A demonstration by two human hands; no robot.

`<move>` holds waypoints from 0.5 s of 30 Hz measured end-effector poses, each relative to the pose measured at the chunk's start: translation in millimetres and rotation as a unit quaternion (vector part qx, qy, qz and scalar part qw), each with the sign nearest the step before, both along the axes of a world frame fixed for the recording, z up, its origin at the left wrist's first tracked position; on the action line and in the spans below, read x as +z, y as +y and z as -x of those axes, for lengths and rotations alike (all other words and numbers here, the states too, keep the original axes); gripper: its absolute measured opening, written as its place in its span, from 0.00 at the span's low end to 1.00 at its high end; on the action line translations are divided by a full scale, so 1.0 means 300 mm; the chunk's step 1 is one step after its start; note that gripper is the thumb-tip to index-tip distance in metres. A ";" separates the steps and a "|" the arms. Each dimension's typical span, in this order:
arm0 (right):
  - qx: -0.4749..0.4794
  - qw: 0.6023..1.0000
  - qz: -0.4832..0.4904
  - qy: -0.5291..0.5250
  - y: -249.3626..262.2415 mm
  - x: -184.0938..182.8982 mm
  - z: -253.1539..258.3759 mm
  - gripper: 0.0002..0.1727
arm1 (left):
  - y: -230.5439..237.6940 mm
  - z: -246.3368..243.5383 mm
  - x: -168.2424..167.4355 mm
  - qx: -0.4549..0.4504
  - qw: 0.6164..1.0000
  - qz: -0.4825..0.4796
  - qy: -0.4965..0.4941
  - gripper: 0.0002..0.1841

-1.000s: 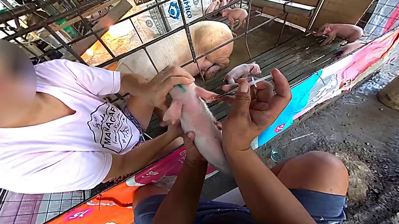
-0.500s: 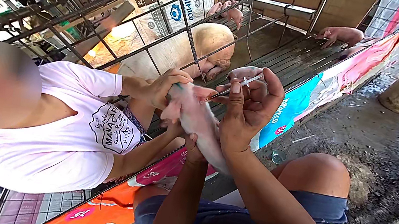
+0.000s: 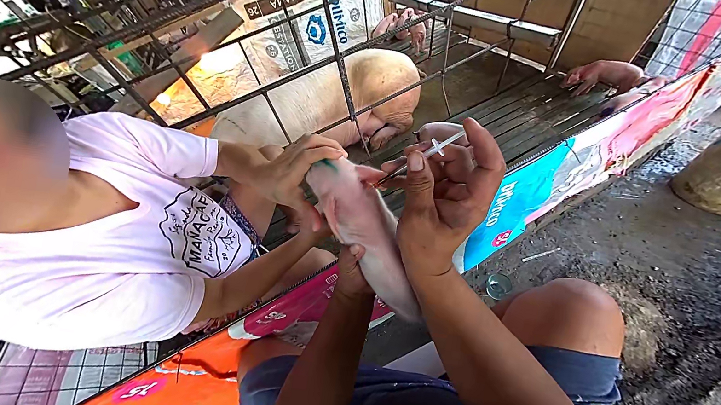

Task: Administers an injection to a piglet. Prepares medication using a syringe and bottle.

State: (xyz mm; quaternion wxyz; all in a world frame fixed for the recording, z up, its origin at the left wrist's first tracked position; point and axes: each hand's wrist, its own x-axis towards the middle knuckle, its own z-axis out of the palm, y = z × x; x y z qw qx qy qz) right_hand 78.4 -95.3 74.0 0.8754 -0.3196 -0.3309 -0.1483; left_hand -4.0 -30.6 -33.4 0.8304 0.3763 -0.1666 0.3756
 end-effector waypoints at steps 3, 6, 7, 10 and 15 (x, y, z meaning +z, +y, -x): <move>0.007 1.000 -0.013 -0.006 0.001 0.001 0.008 0.28 | 0.001 0.005 0.001 0.009 1.000 -0.003 0.008 0.13; 0.009 1.000 -0.019 0.002 0.003 0.000 0.007 0.27 | 0.001 0.006 0.004 0.004 1.000 -0.003 0.000 0.13; 0.010 1.000 -0.020 0.004 0.003 -0.002 0.008 0.26 | 0.002 0.006 0.003 0.003 1.000 -0.002 -0.003 0.13; 0.011 1.000 -0.026 0.012 0.002 -0.002 0.006 0.22 | 0.011 0.001 -0.005 0.000 1.000 0.001 -0.005 0.13; 0.018 0.999 -0.046 0.021 0.003 0.001 0.004 0.17 | -0.004 0.002 0.012 0.014 1.000 0.015 0.015 0.14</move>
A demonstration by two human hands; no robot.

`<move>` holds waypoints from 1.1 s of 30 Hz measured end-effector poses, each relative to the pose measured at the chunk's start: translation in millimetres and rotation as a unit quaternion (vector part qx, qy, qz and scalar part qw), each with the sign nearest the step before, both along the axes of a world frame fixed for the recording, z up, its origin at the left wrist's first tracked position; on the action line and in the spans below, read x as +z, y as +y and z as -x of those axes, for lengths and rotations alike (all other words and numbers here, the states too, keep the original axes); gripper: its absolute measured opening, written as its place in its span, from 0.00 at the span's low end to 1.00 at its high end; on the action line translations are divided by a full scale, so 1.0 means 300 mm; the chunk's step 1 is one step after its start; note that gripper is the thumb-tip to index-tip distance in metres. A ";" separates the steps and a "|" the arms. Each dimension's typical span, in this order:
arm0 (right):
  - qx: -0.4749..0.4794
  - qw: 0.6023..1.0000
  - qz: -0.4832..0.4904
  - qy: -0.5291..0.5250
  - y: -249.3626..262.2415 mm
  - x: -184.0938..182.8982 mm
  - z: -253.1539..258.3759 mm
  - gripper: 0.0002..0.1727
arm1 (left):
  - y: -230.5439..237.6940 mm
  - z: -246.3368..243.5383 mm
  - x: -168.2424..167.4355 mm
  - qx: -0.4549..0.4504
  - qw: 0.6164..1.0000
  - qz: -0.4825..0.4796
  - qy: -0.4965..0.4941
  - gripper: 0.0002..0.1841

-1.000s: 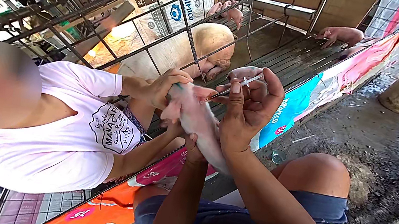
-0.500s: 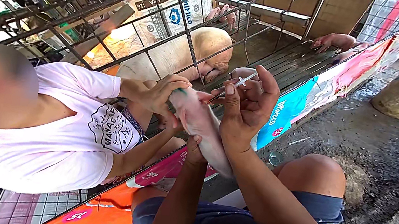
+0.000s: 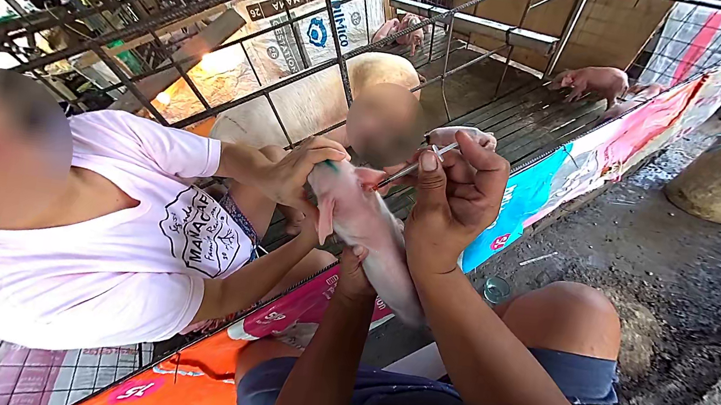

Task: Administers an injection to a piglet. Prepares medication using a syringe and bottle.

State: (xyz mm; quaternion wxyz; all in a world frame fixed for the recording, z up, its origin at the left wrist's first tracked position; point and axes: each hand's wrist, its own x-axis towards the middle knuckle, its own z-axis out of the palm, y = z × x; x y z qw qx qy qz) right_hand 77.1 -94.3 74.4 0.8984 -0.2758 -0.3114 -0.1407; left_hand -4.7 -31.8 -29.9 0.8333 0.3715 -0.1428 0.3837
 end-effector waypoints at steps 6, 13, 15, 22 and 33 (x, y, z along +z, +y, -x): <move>-0.003 1.000 -0.008 -0.003 0.004 0.000 0.002 0.14 | 0.005 0.000 -0.007 -0.024 1.000 0.000 -0.014 0.14; -0.009 1.000 -0.012 -0.005 0.003 0.001 0.001 0.11 | 0.004 0.000 -0.007 -0.024 1.000 -0.001 -0.013 0.14; -0.014 1.000 -0.008 -0.008 0.003 0.001 0.001 0.11 | 0.006 0.000 -0.008 -0.025 1.000 -0.001 -0.014 0.14; -0.022 1.000 -0.008 -0.005 0.006 -0.006 -0.001 0.11 | 0.008 0.005 -0.002 -0.016 1.000 -0.001 -0.019 0.13; -0.030 1.000 -0.008 -0.003 0.007 -0.010 -0.016 0.10 | 0.022 -0.005 0.001 -0.009 1.000 -0.002 0.004 0.17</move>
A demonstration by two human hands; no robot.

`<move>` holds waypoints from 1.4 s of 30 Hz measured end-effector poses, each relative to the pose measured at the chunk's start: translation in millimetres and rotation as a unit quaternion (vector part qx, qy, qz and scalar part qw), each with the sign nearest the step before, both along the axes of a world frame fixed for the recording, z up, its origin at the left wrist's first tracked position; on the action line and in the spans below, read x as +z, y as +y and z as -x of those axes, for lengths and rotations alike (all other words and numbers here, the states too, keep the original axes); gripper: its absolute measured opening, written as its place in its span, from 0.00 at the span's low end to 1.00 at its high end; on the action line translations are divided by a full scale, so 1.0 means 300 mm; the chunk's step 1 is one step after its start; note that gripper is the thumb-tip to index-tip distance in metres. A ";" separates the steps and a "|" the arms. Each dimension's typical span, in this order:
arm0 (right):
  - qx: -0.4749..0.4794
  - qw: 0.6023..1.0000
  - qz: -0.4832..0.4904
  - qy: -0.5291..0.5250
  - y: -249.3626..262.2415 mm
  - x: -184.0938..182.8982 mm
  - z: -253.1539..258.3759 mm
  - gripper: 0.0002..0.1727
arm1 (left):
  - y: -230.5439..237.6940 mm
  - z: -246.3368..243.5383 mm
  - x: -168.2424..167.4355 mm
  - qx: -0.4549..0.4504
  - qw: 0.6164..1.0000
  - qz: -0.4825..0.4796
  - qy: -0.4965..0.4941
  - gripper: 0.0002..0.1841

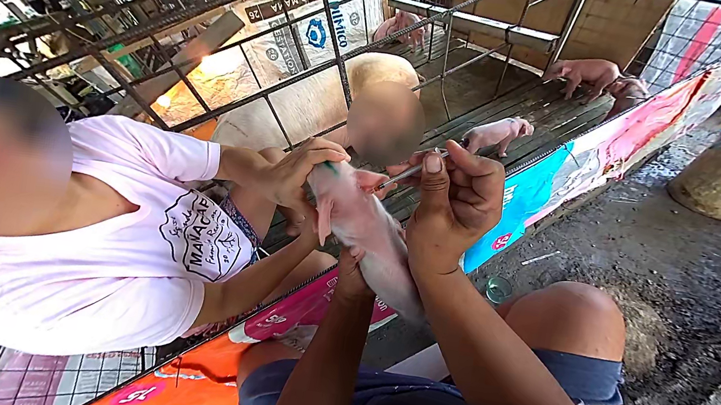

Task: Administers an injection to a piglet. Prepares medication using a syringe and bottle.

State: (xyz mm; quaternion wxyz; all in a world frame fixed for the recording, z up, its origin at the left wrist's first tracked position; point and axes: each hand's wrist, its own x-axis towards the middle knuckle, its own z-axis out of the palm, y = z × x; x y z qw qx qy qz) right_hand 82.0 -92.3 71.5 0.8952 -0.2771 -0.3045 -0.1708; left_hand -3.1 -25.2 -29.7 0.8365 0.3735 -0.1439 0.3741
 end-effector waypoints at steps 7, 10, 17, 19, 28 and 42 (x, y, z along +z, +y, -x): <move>0.004 1.000 -0.005 0.011 0.002 -0.003 -0.001 0.11 | -0.001 0.003 0.003 -0.001 1.000 0.010 -0.001 0.16; 0.008 1.000 -0.005 0.011 0.004 -0.003 0.000 0.12 | -0.004 0.001 0.008 0.006 1.000 0.013 0.003 0.17; 0.016 1.000 -0.010 0.016 0.004 -0.004 -0.001 0.11 | 0.004 -0.001 0.010 -0.016 1.000 0.004 -0.008 0.18; 0.015 1.000 -0.018 0.019 -0.002 0.001 -0.012 0.12 | 0.005 -0.001 0.010 -0.033 0.999 0.008 -0.008 0.18; -0.008 0.992 0.118 -0.040 -0.130 0.086 -0.087 0.10 | 0.054 -0.039 -0.017 -0.100 0.994 0.028 0.021 0.26; 0.120 0.836 0.509 -0.166 -0.051 0.080 -0.160 0.29 | 0.084 -0.107 0.078 0.050 0.996 0.021 0.074 0.23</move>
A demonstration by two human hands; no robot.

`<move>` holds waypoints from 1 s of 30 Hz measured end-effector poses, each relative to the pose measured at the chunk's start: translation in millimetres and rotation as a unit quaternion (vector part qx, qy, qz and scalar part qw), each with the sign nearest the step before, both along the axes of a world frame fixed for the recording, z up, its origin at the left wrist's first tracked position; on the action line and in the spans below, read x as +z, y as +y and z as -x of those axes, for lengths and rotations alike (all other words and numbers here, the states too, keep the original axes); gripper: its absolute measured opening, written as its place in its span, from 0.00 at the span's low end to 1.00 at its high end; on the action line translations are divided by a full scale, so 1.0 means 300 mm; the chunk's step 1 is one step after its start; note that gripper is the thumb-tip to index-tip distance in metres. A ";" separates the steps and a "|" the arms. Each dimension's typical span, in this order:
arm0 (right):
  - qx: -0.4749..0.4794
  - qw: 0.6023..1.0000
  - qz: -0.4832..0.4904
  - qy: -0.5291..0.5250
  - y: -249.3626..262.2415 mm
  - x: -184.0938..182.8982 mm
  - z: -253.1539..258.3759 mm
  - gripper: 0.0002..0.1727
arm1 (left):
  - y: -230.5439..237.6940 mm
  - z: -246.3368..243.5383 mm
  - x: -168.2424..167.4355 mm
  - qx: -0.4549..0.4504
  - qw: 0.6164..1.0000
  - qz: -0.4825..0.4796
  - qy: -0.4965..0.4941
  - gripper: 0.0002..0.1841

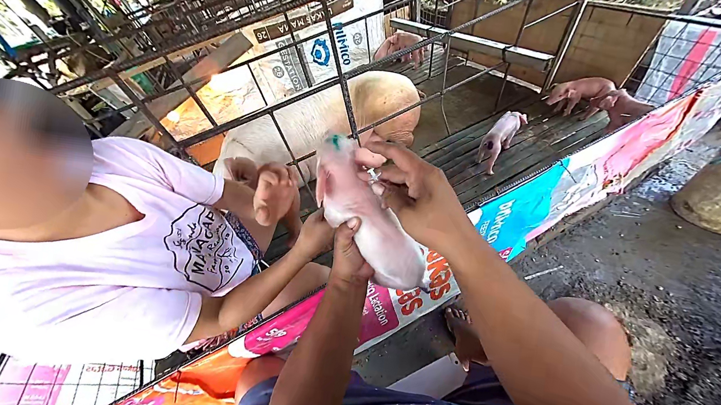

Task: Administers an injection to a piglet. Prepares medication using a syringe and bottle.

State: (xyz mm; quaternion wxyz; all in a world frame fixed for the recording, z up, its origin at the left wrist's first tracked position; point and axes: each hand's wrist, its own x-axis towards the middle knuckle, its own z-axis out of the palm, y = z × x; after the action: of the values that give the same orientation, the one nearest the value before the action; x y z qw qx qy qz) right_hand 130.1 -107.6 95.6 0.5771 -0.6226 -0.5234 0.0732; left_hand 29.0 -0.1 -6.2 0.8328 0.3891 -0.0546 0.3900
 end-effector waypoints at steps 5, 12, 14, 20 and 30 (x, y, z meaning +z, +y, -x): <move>0.052 0.991 0.094 -0.079 0.080 0.067 -0.111 0.28 | 0.032 -0.046 0.015 0.033 0.997 0.022 0.065 0.28; 0.065 0.993 -0.077 0.068 -0.051 0.160 -0.293 0.20 | 0.180 -0.158 0.132 -0.004 0.999 0.011 0.030 0.30; -0.005 0.992 -0.123 0.039 -0.173 0.128 -0.341 0.19 | 0.283 -0.204 0.134 -0.035 0.999 0.008 -0.020 0.24; -0.206 0.968 -0.139 0.030 -0.576 -0.165 -0.420 0.20 | 0.480 -0.290 0.070 0.025 0.998 -0.053 -0.016 0.27; -0.461 0.868 0.101 0.158 -0.962 -0.775 -0.315 0.20 | 0.516 -0.376 0.015 -0.026 0.991 -0.108 0.072 0.20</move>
State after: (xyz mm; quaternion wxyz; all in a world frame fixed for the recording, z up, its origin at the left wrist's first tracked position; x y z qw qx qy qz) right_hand 224.6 -396.1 -136.9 0.5542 -0.8279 -0.0688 -0.0511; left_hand 141.9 154.7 -1.8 0.7978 0.5021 -0.0462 0.3306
